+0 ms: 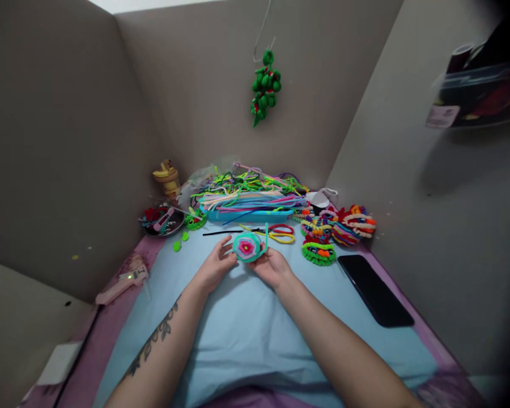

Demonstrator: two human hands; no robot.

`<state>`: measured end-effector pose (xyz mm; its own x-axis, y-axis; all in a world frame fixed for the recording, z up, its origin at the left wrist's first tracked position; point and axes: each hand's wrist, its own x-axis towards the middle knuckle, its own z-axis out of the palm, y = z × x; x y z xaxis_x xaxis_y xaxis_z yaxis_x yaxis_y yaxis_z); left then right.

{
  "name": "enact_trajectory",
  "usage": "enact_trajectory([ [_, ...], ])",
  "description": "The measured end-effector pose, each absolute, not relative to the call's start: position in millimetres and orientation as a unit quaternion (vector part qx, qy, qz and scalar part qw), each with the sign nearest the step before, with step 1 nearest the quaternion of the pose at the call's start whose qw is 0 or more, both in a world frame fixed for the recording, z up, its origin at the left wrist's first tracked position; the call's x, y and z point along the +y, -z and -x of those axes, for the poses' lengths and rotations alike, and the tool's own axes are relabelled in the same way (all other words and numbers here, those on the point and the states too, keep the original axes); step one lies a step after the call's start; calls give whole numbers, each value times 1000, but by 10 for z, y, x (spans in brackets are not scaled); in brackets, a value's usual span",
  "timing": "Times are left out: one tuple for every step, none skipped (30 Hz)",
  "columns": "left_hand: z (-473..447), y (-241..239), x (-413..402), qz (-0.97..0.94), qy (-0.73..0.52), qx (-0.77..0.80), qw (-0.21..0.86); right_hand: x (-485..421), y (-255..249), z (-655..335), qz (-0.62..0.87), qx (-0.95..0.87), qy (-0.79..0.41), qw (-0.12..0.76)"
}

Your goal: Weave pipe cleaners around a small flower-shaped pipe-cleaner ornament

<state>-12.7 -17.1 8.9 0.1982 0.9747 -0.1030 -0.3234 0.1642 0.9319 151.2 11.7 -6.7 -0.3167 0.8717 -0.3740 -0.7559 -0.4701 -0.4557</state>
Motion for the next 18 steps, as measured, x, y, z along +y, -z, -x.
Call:
enact_trajectory([
  [126,-72,-161,-415,-505,406,639,121,77,-1508,281,-112,-804,512],
  [125,-57,-151,-412,-515,419,624,121,88,-1502,271,-132,-800,518],
  [125,-47,-143,-407,-524,431,612,117,98,-1494,264,-151,-797,522],
  [124,-41,-137,-400,-530,441,604,108,105,-1485,259,-165,-795,524],
  [123,-40,-133,-393,-532,447,602,94,110,-1475,254,-171,-796,522],
  [123,-43,-131,-385,-532,449,606,75,113,-1466,251,-168,-801,517],
  [123,-49,-129,-377,-530,447,614,53,114,-1457,250,-160,-809,508],
  [125,-56,-128,-368,-531,444,621,29,114,-1449,252,-151,-816,498],
  [130,-63,-126,-359,-533,440,627,5,113,-1443,257,-146,-822,487],
  [137,-71,-123,-349,-536,439,631,-18,113,-1439,264,-146,-825,477],
  [147,-77,-119,-340,-539,439,633,-36,114,-1437,273,-150,-826,469],
  [159,-83,-116,-332,-540,440,637,-50,116,-1436,282,-156,-825,464],
  [172,-88,-113,-326,-539,439,640,-58,119,-1436,287,-163,-824,461],
  [185,-92,-111,-324,-537,438,644,-62,122,-1435,289,-167,-823,460],
  [197,-96,-111,-328,-535,435,646,-63,125,-1434,288,-169,-822,461],
  [207,-99,-112,-338,-533,430,645,-60,128,-1433,287,-168,-821,463],
  [215,-100,-114,-354,-533,427,639,-56,130,-1432,288,-167,-819,467],
  [221,-101,-117,-376,-532,428,626,-51,130,-1431,292,-166,-815,472],
])
